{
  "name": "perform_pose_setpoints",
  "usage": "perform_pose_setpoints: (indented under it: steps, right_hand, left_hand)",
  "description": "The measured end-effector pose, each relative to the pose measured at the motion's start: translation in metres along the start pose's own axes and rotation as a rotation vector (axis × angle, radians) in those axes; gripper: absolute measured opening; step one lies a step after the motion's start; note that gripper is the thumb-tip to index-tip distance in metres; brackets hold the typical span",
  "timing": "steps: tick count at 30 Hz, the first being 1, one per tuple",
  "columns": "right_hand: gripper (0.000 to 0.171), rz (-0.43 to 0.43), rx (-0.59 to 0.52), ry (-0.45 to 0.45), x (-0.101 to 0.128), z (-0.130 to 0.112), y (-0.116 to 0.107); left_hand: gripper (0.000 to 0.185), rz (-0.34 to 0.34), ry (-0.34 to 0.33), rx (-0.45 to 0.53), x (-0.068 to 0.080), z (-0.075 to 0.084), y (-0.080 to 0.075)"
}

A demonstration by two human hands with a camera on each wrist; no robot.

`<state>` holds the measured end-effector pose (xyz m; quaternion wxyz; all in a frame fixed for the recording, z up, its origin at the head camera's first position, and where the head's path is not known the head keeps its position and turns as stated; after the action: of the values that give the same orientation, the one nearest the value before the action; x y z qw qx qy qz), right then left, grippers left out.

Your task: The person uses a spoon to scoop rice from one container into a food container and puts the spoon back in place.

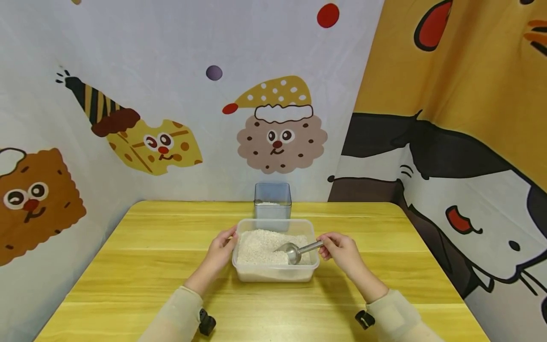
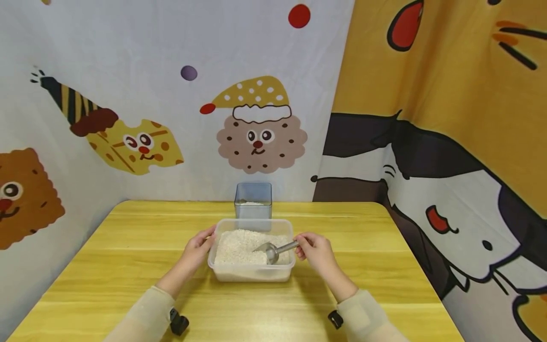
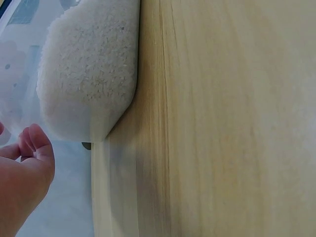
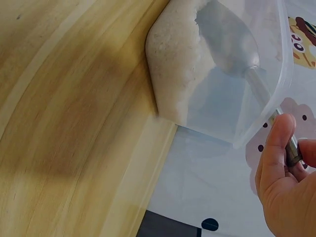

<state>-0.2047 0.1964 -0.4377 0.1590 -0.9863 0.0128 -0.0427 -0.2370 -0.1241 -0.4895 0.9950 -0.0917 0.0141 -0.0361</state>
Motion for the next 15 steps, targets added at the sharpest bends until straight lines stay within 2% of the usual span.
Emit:
perform_pose_setpoints:
  steps: [7, 15]
  right_hand:
    - [0.025, 0.008, -0.03, 0.026, -0.0023, 0.0004, 0.0021]
    - [0.025, -0.002, -0.07, 0.062, -0.0025, 0.0025, 0.0031]
  left_hand:
    - [0.042, 0.028, 0.017, -0.014, -0.0013, -0.0012, 0.0012]
    - [0.045, 0.011, 0.011, -0.017, -0.0002, -0.003, 0.0003]
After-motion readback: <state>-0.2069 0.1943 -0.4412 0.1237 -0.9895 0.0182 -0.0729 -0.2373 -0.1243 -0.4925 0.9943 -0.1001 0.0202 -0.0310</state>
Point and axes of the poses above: each hand's wrist, its own x-axis away from the middle knuckle, its own y-axis out of the palm, z = x × y, the point moved 1 cm from there along -x, towards the middle knuckle, and after that the axes turned 3 degrees about y, right-handed, at the moved point
